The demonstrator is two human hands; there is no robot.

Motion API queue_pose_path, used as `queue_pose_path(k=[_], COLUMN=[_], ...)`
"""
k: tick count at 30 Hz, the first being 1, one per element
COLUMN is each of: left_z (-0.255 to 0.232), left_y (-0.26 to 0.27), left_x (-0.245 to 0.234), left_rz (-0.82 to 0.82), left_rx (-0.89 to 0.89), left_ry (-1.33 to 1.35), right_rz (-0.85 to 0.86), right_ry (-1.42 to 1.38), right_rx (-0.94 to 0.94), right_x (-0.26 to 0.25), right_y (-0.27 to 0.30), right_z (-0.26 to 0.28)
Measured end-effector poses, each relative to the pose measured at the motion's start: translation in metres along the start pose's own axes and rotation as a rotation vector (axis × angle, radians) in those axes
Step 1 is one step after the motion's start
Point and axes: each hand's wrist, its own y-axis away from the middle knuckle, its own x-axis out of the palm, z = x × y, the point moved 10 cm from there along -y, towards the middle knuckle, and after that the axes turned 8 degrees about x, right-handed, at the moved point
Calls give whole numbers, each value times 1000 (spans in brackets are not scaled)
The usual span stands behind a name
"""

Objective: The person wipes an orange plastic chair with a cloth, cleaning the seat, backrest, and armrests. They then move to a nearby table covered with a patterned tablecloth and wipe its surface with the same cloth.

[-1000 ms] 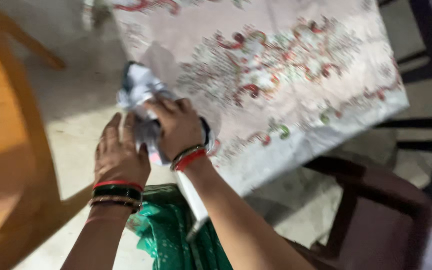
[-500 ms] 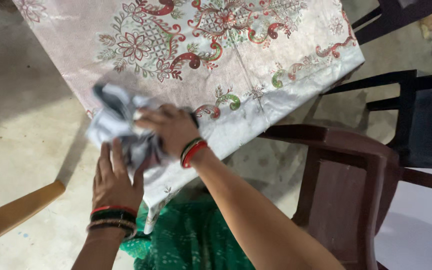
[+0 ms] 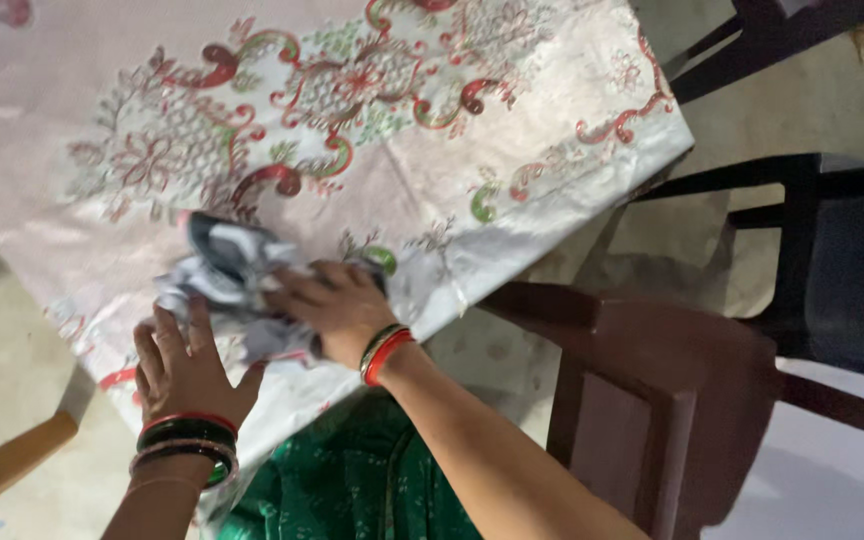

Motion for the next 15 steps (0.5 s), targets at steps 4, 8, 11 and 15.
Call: queue_pose_path(k=[4,8,11,15], left_z=[-38,-39,-44,-52], left_y=[-43,-93,-102,-97], left_x=[0,14,13,3], left_rz=[-56,37,-4,-35], left_rx=[93,-55,-31,35], left_ry=[-24,-38,-39,-89], right_rz=[37,18,-31,8], right_ry=[-122,-25,-163,-191], right_rx=[361,311,186,151], right_x=[-20,-16,-14,-8], right_y=[-36,-56,-55,-57], right_z=[-61,-41,-41,-53])
